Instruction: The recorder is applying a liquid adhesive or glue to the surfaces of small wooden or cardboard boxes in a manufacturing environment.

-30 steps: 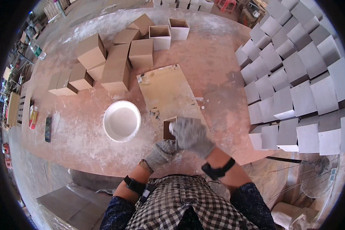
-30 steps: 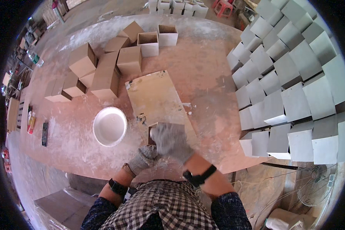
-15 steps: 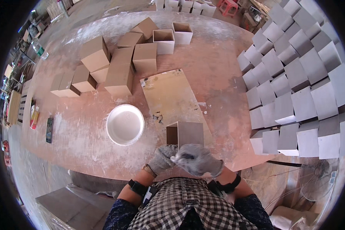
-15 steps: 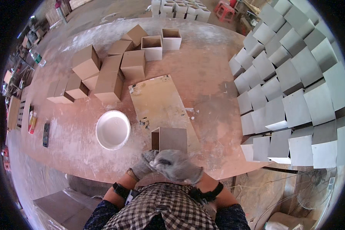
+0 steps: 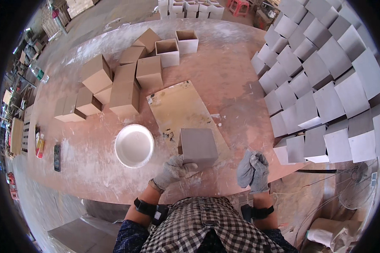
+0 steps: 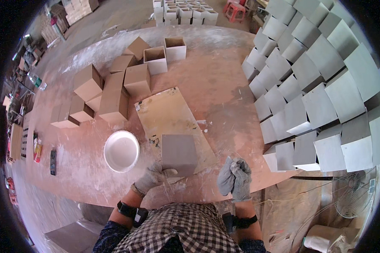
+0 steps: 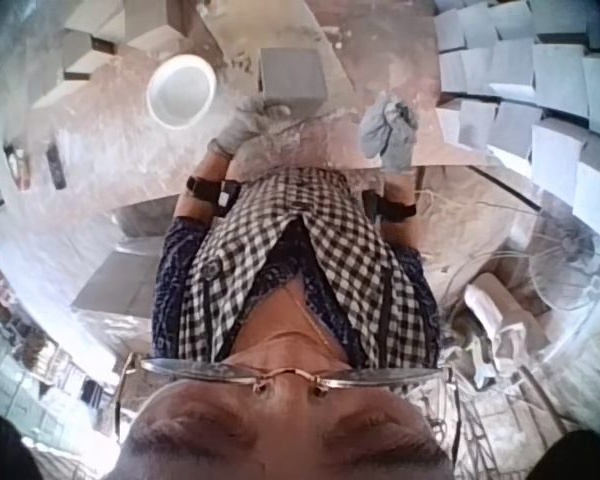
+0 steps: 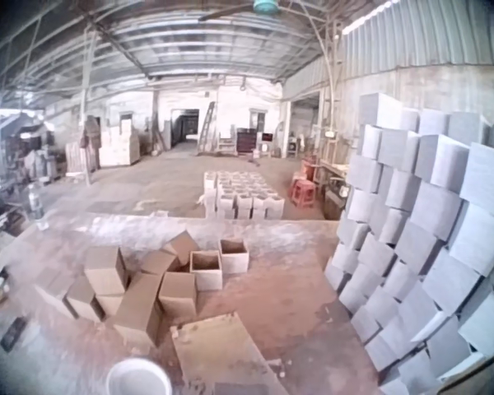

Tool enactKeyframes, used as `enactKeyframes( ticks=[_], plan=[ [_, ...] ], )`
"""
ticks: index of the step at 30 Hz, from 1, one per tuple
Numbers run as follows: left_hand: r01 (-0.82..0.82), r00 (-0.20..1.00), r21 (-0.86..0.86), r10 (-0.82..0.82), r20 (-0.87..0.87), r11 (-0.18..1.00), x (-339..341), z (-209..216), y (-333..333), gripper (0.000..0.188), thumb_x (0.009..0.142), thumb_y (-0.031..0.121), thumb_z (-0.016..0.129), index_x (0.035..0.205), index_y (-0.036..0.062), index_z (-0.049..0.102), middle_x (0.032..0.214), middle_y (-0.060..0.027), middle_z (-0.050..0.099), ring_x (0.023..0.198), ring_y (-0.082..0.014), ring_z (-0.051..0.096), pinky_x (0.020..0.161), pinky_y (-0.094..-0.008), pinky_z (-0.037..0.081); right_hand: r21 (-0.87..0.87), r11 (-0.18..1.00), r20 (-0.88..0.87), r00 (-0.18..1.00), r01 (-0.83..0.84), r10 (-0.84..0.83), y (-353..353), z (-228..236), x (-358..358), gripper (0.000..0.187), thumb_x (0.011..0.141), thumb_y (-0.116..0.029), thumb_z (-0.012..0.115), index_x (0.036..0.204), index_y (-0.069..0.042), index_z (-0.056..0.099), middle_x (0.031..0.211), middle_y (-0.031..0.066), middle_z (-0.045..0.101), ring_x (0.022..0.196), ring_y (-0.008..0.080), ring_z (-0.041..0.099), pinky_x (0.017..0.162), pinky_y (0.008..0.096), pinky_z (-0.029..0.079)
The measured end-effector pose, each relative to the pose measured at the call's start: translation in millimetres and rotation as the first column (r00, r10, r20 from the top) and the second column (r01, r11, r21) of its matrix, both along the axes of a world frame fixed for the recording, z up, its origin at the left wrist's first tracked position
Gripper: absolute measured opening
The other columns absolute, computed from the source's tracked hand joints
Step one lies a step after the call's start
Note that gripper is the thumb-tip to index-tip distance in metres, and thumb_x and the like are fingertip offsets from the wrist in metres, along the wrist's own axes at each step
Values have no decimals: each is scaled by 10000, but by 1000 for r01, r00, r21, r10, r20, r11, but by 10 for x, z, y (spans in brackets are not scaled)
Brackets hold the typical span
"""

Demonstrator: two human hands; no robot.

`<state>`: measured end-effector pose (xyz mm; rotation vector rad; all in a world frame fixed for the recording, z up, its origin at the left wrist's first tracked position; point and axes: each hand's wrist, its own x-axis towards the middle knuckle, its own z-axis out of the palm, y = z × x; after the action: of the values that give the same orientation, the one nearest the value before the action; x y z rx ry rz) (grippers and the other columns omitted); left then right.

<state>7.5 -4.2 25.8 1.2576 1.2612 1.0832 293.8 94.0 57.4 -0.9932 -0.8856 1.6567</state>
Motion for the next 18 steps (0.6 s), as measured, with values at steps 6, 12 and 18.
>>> enactKeyframes(
  ticks=[6,12,18],
  plan=[
    [10,978,-213,35,204,977,-115,596,314,317,896,245,621,1120,21,622,1014,-52,650,938,-142,587,800,-290,478,-7,1000,117,993,4,-3,-37,-158,-87,111,818,13,630,904,-55,613,814,-17,602,756,75,562,712,211,479],
    [-163,974,-391,211,82,906,-292,299,539,407,933,337,555,1149,-6,590,1089,-60,620,992,-141,557,887,-275,437,34,996,198,977,-83,75,-61,-198,-224,131,820,39,634,931,-24,605,866,1,623,793,79,576,725,206,481],
    [-330,721,-235,404,562,914,-387,-402,12,421,944,376,526,1148,13,591,1050,-69,634,980,-146,580,866,-274,459,143,979,417,906,-146,75,-6,-247,-331,120,830,28,624,933,-31,605,851,9,625,782,80,578,699,212,482]
  ],
)
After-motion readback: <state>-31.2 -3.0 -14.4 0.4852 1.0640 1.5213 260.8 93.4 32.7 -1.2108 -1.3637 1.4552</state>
